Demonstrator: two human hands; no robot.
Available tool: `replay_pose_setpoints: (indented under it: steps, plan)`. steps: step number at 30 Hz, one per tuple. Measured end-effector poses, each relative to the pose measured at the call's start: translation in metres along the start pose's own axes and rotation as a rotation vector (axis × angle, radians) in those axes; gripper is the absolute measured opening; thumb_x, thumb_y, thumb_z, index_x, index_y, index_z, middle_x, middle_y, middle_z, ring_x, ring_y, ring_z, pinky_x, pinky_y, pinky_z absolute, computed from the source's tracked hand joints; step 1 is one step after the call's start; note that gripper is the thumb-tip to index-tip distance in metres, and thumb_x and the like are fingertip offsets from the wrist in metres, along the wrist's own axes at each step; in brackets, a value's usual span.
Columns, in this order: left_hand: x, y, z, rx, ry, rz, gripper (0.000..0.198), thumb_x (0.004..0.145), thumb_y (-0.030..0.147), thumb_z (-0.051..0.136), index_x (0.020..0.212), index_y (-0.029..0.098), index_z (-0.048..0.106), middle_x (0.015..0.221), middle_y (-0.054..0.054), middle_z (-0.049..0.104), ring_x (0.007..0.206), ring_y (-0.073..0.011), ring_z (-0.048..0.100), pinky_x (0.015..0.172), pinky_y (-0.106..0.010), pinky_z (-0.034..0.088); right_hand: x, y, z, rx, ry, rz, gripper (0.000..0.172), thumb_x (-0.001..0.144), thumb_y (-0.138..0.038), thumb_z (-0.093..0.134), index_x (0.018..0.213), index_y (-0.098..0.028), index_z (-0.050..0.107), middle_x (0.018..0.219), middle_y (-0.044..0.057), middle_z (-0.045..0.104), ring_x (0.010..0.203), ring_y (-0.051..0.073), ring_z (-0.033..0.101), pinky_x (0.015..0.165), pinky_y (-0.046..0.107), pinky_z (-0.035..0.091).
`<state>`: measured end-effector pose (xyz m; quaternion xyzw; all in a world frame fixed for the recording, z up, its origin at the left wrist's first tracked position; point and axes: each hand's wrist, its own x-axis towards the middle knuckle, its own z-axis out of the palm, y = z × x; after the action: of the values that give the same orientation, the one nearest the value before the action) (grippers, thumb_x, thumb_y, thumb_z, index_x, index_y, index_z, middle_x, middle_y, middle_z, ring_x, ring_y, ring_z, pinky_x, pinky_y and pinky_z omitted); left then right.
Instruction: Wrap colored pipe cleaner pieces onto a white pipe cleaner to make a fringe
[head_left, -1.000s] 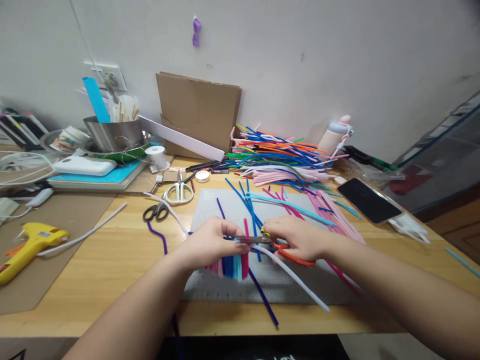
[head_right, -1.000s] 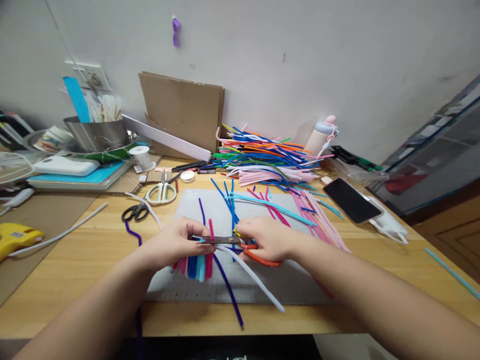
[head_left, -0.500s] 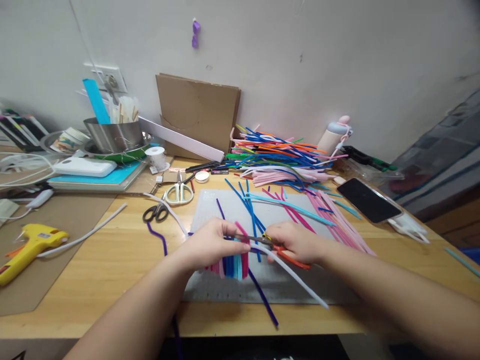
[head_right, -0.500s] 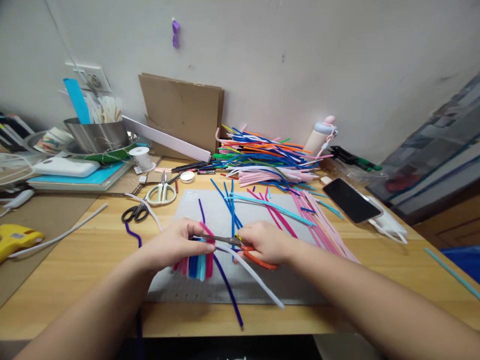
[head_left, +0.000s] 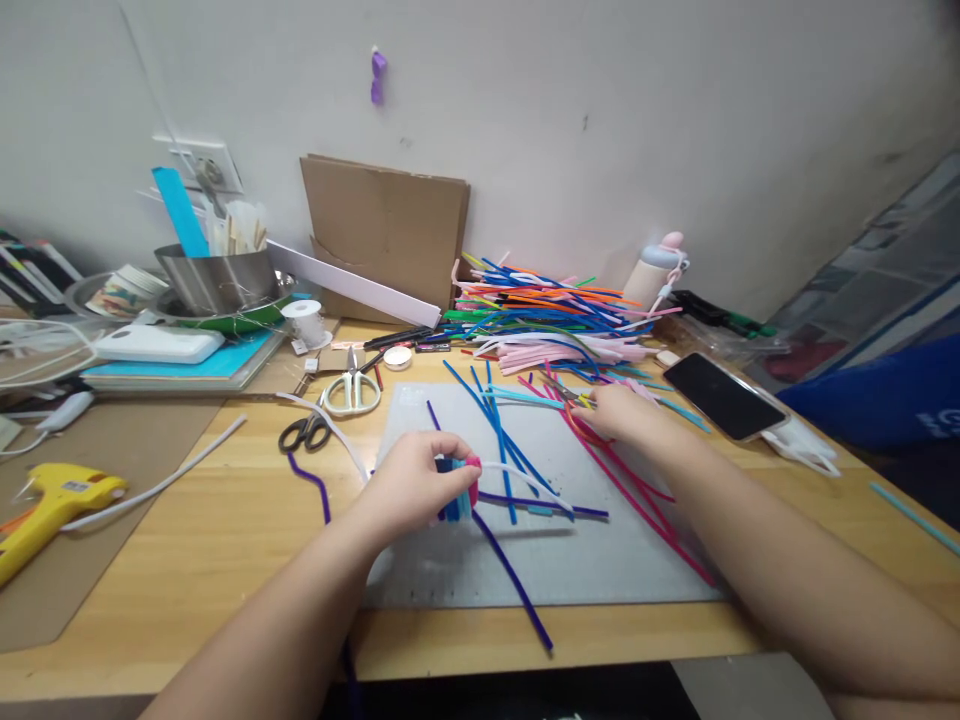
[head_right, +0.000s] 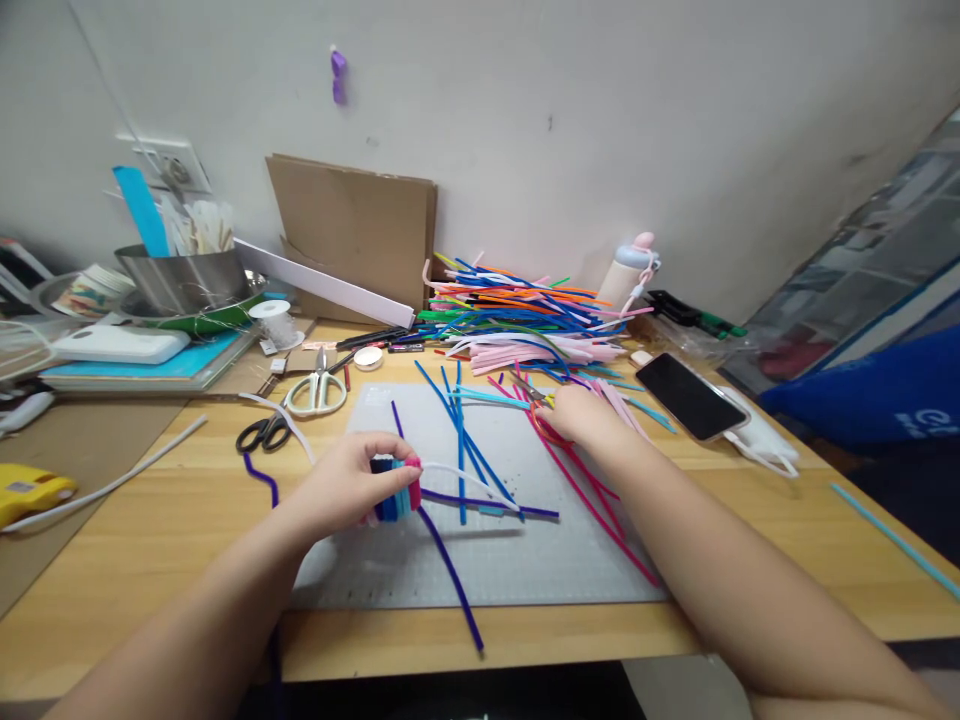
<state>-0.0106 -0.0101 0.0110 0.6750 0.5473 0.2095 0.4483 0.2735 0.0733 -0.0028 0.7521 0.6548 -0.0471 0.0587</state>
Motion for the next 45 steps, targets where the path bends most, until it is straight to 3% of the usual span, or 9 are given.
replay_pose_setpoints:
  steps: [2,4,6,8,13,21,31,40,45]
  plan:
    - [0.001,-0.001,0.001,0.013,0.027,0.026,0.024,0.073,0.038,0.053,0.079,0.018,0.064,0.054,0.000,0.057,0.037,-0.0098,0.050,0.031,-0.018,0.038,-0.016,-0.010,-0.008,0.032,0.063,-0.052,0.044,0.075,-0.049,0.049,0.094,-0.013,0.065,0.098,0.017,0.064,0.091,0.027,0.058,0.072,0.031,0.040]
    - [0.002,-0.001,0.001,-0.004,0.056,0.084,0.022,0.073,0.036,0.053,0.078,0.018,0.064,0.064,-0.002,0.062,0.039,-0.0086,0.051,0.034,-0.017,0.039,-0.041,-0.028,-0.016,0.249,0.195,-0.321,0.035,0.079,-0.042,0.047,0.100,-0.018,0.062,0.102,0.010,0.064,0.092,0.022,0.057,0.075,0.029,0.041]
    - [0.002,-0.002,0.003,-0.039,0.065,0.145,0.019,0.073,0.033,0.054,0.077,0.017,0.064,0.077,-0.004,0.064,0.044,-0.0080,0.053,0.039,-0.017,0.041,-0.068,-0.048,-0.021,0.528,0.102,-0.565,0.030,0.081,-0.040,0.047,0.095,-0.019,0.063,0.096,0.006,0.065,0.087,0.018,0.058,0.075,0.026,0.042]
    - [0.003,-0.003,0.004,-0.064,0.061,0.175,0.020,0.073,0.034,0.054,0.077,0.017,0.064,0.079,-0.005,0.064,0.047,-0.0085,0.054,0.042,-0.018,0.043,-0.090,-0.066,-0.020,0.710,0.038,-0.658,0.026,0.079,-0.038,0.051,0.093,-0.019,0.062,0.093,0.005,0.065,0.086,0.017,0.058,0.075,0.028,0.043]
    - [0.004,-0.005,0.007,-0.089,0.068,0.164,0.023,0.073,0.037,0.056,0.081,0.016,0.058,0.073,-0.003,0.062,0.045,-0.0087,0.052,0.039,-0.018,0.039,-0.108,-0.092,0.000,1.123,-0.138,-0.632,0.016,0.082,-0.026,0.047,0.088,-0.017,0.059,0.079,0.003,0.063,0.072,0.014,0.058,0.067,0.027,0.045]
    - [0.008,-0.006,0.011,-0.085,0.071,0.163,0.018,0.071,0.033,0.056,0.078,0.017,0.057,0.071,-0.001,0.060,0.044,-0.0077,0.050,0.038,-0.017,0.039,-0.098,-0.098,0.022,1.471,-0.332,-0.445,0.021,0.075,-0.034,0.057,0.079,-0.014,0.054,0.063,0.000,0.059,0.057,0.010,0.054,0.054,0.023,0.041]
    - [0.005,-0.002,0.011,-0.163,0.088,0.169,0.021,0.073,0.035,0.057,0.080,0.016,0.057,0.062,0.000,0.061,0.043,-0.0079,0.051,0.040,-0.018,0.041,-0.100,-0.096,0.027,1.527,-0.205,-0.509,0.018,0.076,-0.032,0.058,0.080,-0.015,0.054,0.069,0.000,0.058,0.064,0.010,0.055,0.061,0.024,0.043]
    - [0.002,0.003,0.011,-0.219,0.022,0.169,0.023,0.073,0.037,0.057,0.082,0.016,0.057,0.066,0.000,0.059,0.045,-0.0077,0.051,0.040,-0.019,0.041,-0.107,-0.095,0.028,1.225,0.102,-0.574,0.013,0.079,-0.029,0.052,0.077,-0.016,0.057,0.073,0.002,0.058,0.065,0.012,0.053,0.059,0.024,0.042]
    - [0.000,0.007,0.009,-0.105,0.072,0.238,0.016,0.075,0.030,0.055,0.078,0.015,0.059,0.072,-0.002,0.062,0.051,-0.0083,0.053,0.049,-0.020,0.044,-0.109,-0.096,0.030,1.118,0.216,-0.602,0.012,0.080,-0.027,0.051,0.077,-0.017,0.057,0.073,0.002,0.060,0.067,0.013,0.054,0.060,0.024,0.042]
